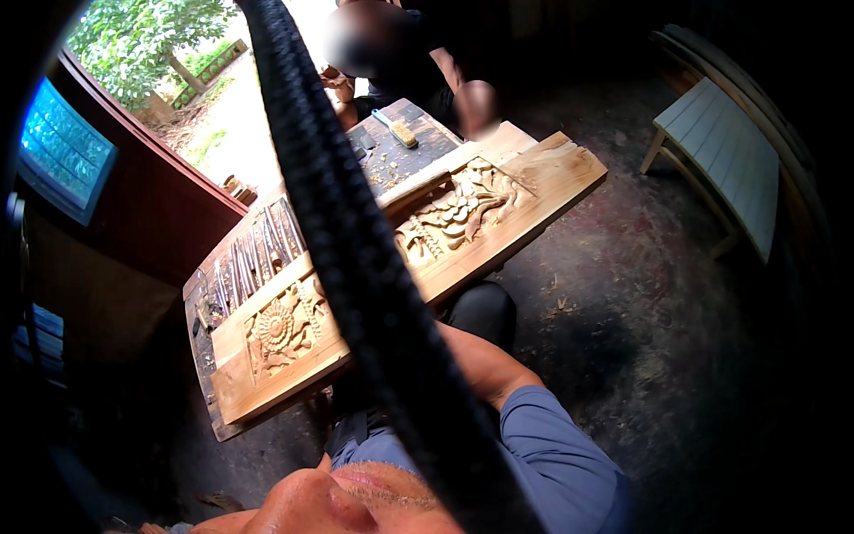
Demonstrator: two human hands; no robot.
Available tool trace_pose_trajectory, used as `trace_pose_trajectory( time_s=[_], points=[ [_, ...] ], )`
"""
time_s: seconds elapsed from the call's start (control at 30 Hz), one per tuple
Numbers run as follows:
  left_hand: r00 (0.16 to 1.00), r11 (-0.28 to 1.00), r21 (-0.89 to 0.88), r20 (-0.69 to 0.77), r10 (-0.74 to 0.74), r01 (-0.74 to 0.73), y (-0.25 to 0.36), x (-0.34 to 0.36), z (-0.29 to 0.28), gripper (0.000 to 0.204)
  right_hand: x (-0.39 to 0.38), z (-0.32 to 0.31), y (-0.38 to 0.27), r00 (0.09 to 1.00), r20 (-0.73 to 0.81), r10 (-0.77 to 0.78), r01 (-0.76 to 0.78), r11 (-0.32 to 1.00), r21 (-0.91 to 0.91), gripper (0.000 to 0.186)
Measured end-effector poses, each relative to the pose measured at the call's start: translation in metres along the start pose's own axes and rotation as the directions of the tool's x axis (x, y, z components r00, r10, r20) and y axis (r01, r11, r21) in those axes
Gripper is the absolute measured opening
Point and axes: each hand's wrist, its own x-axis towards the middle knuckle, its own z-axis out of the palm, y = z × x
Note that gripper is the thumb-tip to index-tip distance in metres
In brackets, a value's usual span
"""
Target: The person carves intricate floral designs into a wooden panel using a chisel and a mallet, tapping the tool to remove small pieces of wood.
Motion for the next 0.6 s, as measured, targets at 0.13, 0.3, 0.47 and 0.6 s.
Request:
trace_pose_trajectory(
  time_s=[0.13, 0.3, 0.47, 0.6],
  points=[
    [1.0, 1.0, -0.001, 0.024, -0.001, 0.002, 0.007, 0.0, 0.006, 0.026, -0.003, -0.004, 0.0, 1.0, 0.001, 0.011, -0.011, 0.999, 0.03, 0.027],
    [0.998, 1.0, -0.009, 0.057, -0.011, 0.012, 0.013, -0.004, 0.015, 0.026, -0.002, -0.007, -0.002, 1.0, 0.002, 0.019, -0.019, 0.998, 0.064, 0.027],
    [0.996, 1.0, -0.027, 0.083, -0.014, 0.016, 0.017, -0.008, 0.026, 0.027, -0.002, -0.009, -0.003, 1.0, 0.007, 0.018, -0.018, 0.996, 0.089, 0.027],
    [0.997, 0.999, -0.046, 0.081, -0.014, 0.017, 0.018, -0.009, 0.03, 0.027, -0.001, -0.011, -0.004, 1.0, 0.006, 0.016, -0.016, 0.994, 0.109, 0.027]
  ],
)
